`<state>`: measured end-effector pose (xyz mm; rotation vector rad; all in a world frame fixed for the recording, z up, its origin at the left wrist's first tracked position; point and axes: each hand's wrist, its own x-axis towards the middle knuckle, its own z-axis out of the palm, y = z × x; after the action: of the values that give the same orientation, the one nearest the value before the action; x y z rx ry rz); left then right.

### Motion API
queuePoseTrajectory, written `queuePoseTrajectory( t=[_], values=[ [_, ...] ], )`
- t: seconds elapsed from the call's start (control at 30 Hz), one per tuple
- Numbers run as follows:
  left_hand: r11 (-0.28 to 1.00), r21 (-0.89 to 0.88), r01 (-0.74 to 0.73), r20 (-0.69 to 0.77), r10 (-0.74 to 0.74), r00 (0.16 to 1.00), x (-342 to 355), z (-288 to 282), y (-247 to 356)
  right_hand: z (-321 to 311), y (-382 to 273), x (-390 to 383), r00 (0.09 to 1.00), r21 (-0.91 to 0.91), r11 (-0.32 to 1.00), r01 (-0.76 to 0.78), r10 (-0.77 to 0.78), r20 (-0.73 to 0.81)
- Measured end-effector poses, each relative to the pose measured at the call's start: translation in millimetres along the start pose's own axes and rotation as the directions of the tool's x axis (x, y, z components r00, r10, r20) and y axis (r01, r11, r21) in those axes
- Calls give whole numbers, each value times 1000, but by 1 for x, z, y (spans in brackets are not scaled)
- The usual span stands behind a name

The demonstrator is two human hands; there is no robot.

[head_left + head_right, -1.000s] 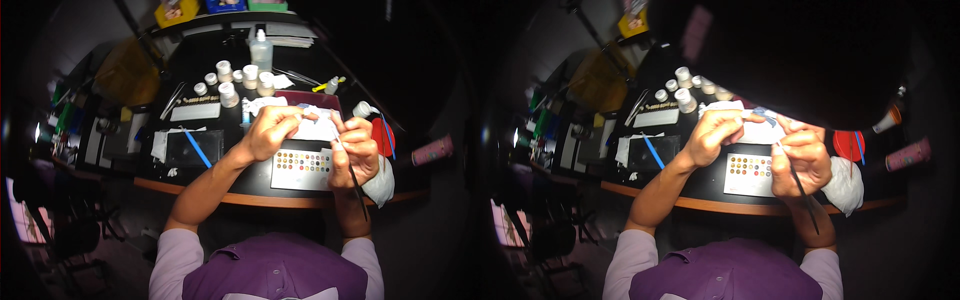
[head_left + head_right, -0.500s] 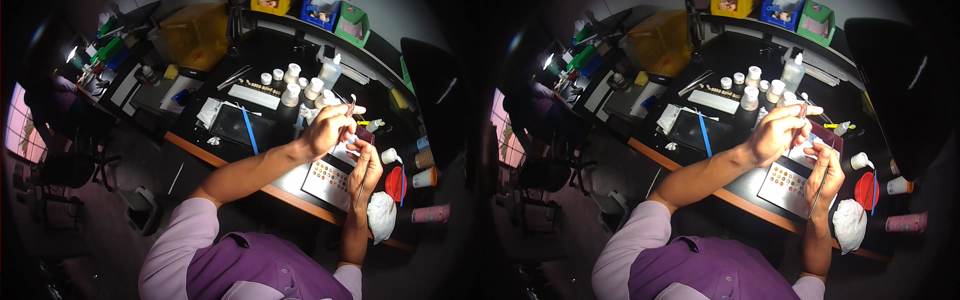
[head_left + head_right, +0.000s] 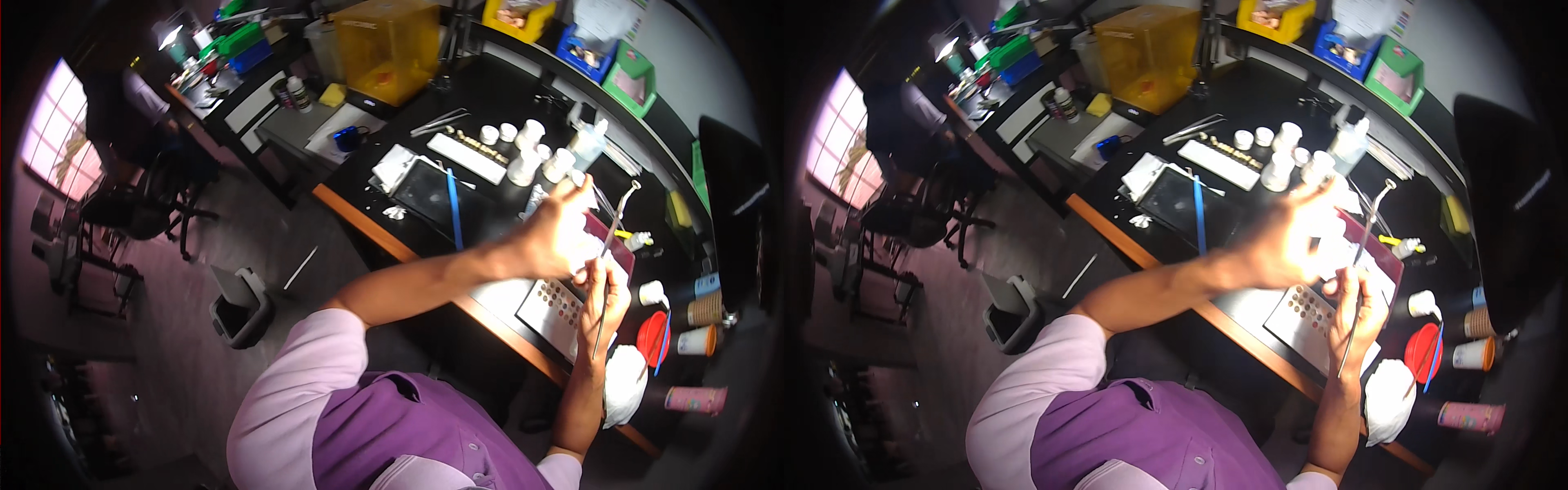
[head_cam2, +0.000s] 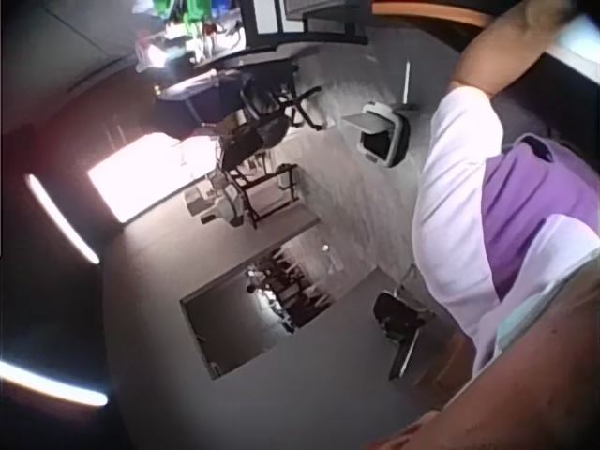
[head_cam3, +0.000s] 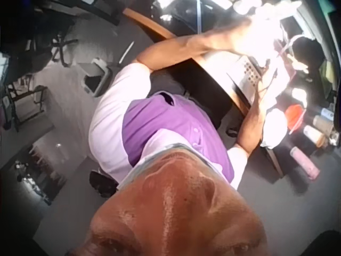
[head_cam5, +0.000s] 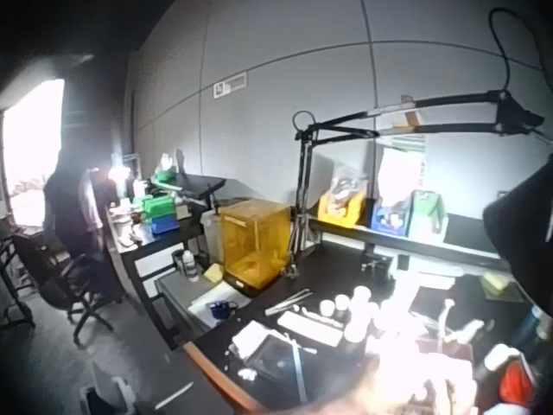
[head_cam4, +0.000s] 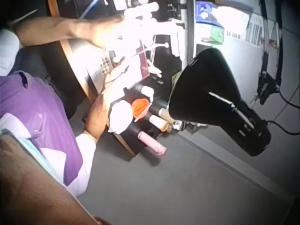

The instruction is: The person uses a brush to apply a staining liquid from a palette onto a dental prosthesis held by hand and with tweezers, then places the prosthesis onto a small tray.

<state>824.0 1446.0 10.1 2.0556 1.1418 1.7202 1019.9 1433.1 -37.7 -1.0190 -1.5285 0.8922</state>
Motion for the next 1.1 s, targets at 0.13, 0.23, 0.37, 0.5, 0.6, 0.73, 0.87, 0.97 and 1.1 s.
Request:
queuePoseTrajectory(
  t=[0.13,0.23,0.37,0.5,0.6,0.73,0.87,0.97,1.1],
  values=[
    [962,253,98,42,-112,993,14,-84,-66,-2,-13,3,999,-74,997,7,-11,-50],
    [748,450,489,-133,-485,864,29,-155,-150,2,-15,2,998,-78,997,28,-32,-57],
    [506,735,452,-57,-617,784,32,-188,-220,4,-12,2,997,-66,997,36,-40,-66],
    [502,714,488,-52,-658,752,32,-173,-235,-4,-5,2,997,-60,998,31,-35,-62],
    [451,721,526,-110,-675,729,27,-172,-238,-2,-1,3,997,-57,998,33,-37,-63],
    [448,691,567,-181,-653,735,24,-178,-226,-6,6,4,998,-52,999,8,-12,-66],
    [526,672,521,-143,-598,788,23,-205,-201,-9,3,2,996,-56,998,12,-17,-87],
    [608,567,555,-199,-553,809,-2,-255,-190,-9,4,0,998,-60,997,38,-41,-55],
    [501,565,656,-461,-468,754,-48,-314,-166,-14,4,0,997,-122,992,39,-47,-64]
  ],
)
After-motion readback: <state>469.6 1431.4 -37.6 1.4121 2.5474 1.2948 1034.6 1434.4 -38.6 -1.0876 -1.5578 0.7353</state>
